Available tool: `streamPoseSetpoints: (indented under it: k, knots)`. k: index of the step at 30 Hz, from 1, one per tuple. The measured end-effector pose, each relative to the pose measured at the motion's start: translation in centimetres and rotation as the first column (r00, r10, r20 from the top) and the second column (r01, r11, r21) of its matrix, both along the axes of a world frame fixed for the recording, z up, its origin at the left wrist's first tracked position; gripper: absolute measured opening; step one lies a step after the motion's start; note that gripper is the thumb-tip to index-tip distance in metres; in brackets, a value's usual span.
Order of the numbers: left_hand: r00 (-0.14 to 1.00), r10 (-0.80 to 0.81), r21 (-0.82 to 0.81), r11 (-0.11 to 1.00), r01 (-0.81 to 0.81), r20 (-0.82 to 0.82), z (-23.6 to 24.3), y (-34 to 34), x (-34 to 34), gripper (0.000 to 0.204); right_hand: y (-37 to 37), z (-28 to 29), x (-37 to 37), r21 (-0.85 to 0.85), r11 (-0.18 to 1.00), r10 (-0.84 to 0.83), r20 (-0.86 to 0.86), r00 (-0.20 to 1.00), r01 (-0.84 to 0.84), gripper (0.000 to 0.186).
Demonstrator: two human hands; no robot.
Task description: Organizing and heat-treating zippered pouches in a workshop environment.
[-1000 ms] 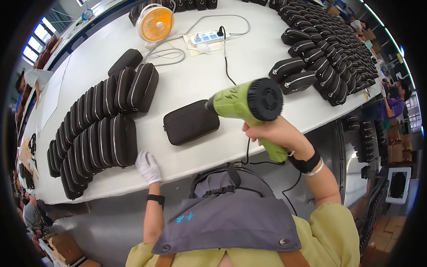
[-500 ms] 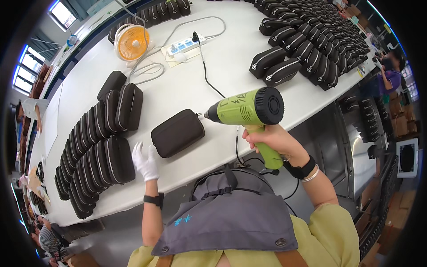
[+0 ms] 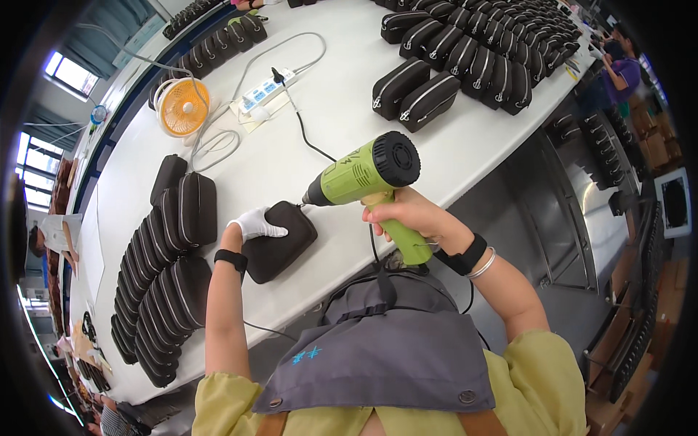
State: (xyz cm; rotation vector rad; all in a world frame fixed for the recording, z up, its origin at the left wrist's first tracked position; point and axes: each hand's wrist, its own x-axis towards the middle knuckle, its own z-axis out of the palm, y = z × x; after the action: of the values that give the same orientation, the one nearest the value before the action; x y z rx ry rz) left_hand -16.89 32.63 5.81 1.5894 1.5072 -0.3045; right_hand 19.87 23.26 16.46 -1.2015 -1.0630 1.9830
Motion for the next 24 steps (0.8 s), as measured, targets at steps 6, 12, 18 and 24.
streamPoseSetpoints:
  k: [6, 12, 18, 24]
  knots:
    - [0.903, 0.320, -0.183, 0.943, -0.276, 0.288, -0.7, -2.2, -1.8, 0.067, -1.9, 0.9, 2.1, 0.012, 1.000, -0.010, 0.098, 0.995, 0.009, 0.037]
    - [0.615, 0.449, -0.203, 0.880, -0.429, 0.648, 1.9, -5.1, -4.0, 0.069, -2.7, 2.7, 2.2, 0.006, 0.999, 0.054, -0.040, 0.998, -0.054, 0.041]
    - [0.447, 0.396, -0.139, 0.852, -0.505, 0.802, 2.1, -7.6, -5.6, 0.074, -1.7, 4.8, 0.7, 0.070, 0.987, 0.149, -0.091, 0.985, -0.143, 0.041]
    - [0.477, 0.360, 0.142, 0.660, -0.737, 0.802, 3.4, -8.4, -4.8, 0.064, -1.9, 5.8, 0.6, 0.162, 0.983, 0.067, 0.109, 0.992, -0.085, 0.040]
